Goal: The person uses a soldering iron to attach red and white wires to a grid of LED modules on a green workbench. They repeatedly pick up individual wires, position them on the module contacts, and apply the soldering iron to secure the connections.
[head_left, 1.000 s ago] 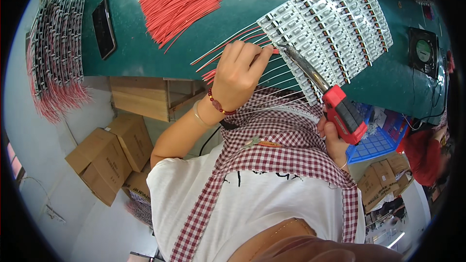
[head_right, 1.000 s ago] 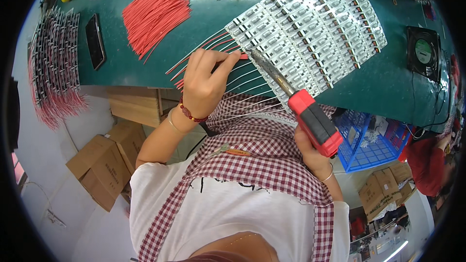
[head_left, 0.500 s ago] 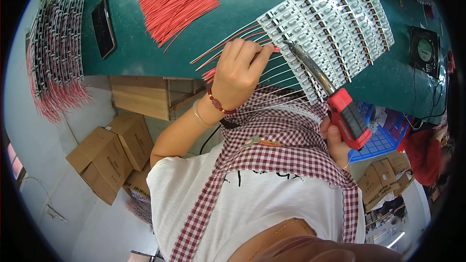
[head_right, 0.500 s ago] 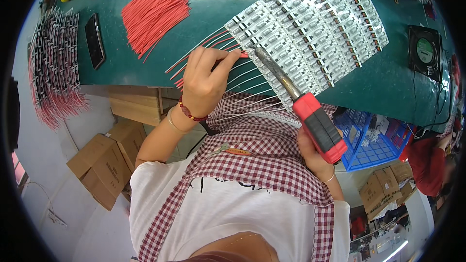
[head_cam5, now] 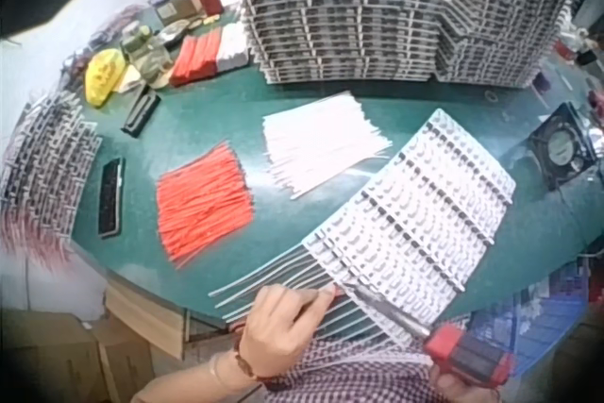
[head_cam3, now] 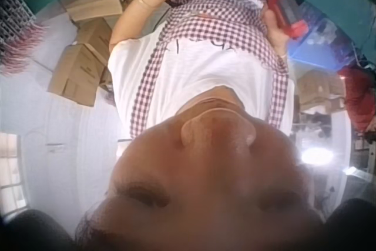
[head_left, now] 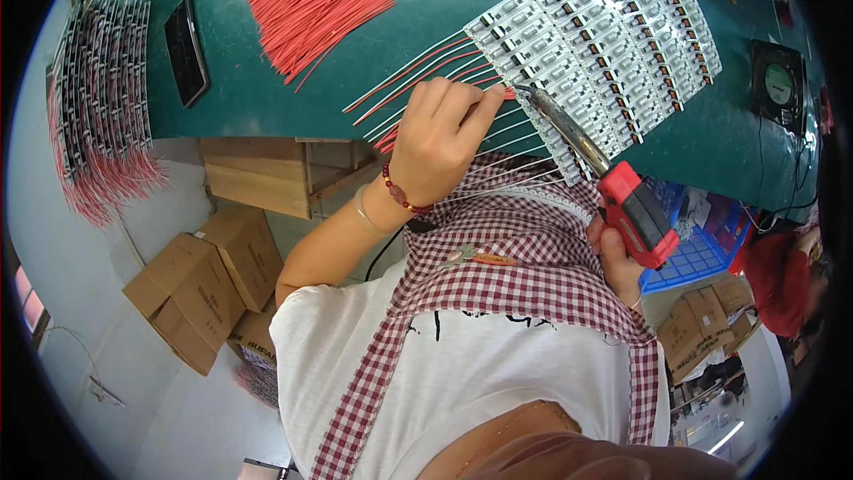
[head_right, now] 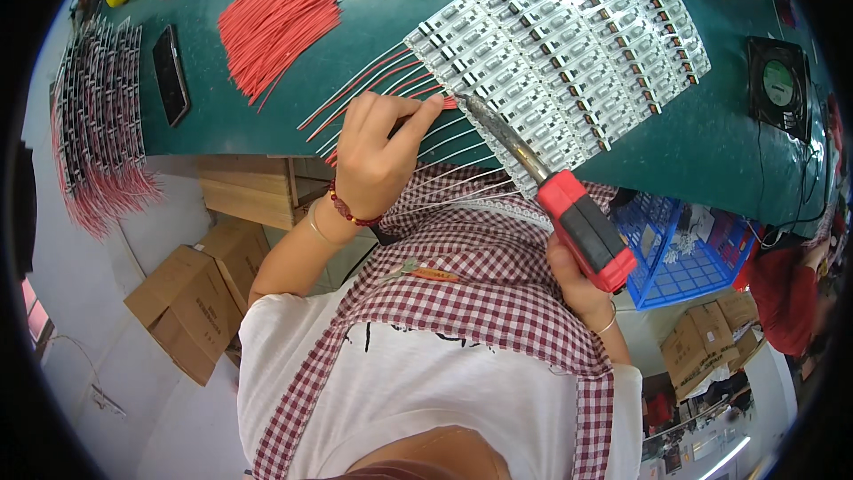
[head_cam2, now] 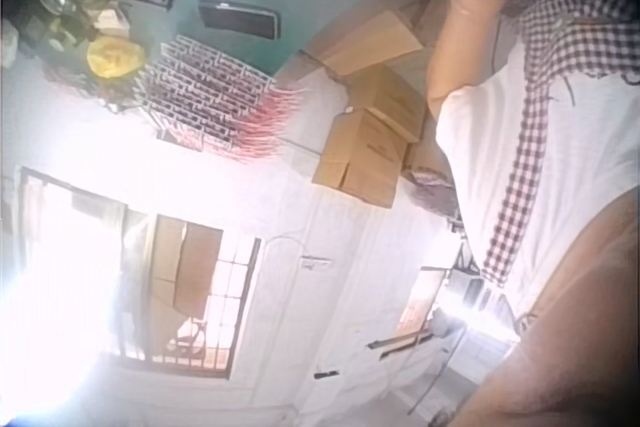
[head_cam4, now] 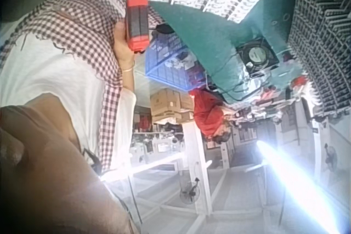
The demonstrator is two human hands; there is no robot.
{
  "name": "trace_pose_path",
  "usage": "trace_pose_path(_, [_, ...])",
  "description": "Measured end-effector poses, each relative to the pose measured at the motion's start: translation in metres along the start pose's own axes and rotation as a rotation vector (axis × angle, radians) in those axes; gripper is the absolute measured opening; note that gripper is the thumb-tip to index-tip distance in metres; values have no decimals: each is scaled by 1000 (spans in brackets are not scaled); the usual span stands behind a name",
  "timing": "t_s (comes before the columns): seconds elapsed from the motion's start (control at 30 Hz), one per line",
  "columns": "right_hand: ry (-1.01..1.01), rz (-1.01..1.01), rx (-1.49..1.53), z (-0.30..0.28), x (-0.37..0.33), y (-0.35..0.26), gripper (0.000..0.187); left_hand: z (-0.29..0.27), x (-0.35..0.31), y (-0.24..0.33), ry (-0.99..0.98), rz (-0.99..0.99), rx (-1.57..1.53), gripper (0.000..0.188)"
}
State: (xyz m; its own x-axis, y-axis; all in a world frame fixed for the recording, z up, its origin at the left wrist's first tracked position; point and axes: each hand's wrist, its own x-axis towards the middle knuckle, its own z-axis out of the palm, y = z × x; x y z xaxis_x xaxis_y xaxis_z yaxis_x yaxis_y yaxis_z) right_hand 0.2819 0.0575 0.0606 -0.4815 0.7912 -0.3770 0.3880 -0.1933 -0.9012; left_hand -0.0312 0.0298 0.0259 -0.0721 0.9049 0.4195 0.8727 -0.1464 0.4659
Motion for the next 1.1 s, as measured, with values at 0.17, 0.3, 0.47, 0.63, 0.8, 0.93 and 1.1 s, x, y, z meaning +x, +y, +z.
trace_pose_path(0.17, [39,-8,-108,1,-3,9,28,0,0,0,-11,-6,12,34])
trace_pose_path(0.3, [-1,-45,-207,-1,5,3,29,2,0,0,8,-9,-7,32])
trace_pose_path(0.47, [57,-103,-271,1,3,0,18,2,1,0,6,-10,-13,29])
trace_pose_path(0.63, [7,-70,-163,-8,-5,0,20,2,1,0,11,-19,-2,28])
trace_pose_path(0.8, [8,-38,3,-5,-6,-3,23,-1,4,2,31,21,12,29])
trace_pose_path(0.93, [-10,-56,-108,-7,-9,1,21,0,0,7,38,51,-15,32])
trace_pose_path(1.1, [16,-44,-202,-8,-14,10,16,5,-5,7,7,13,-25,34])
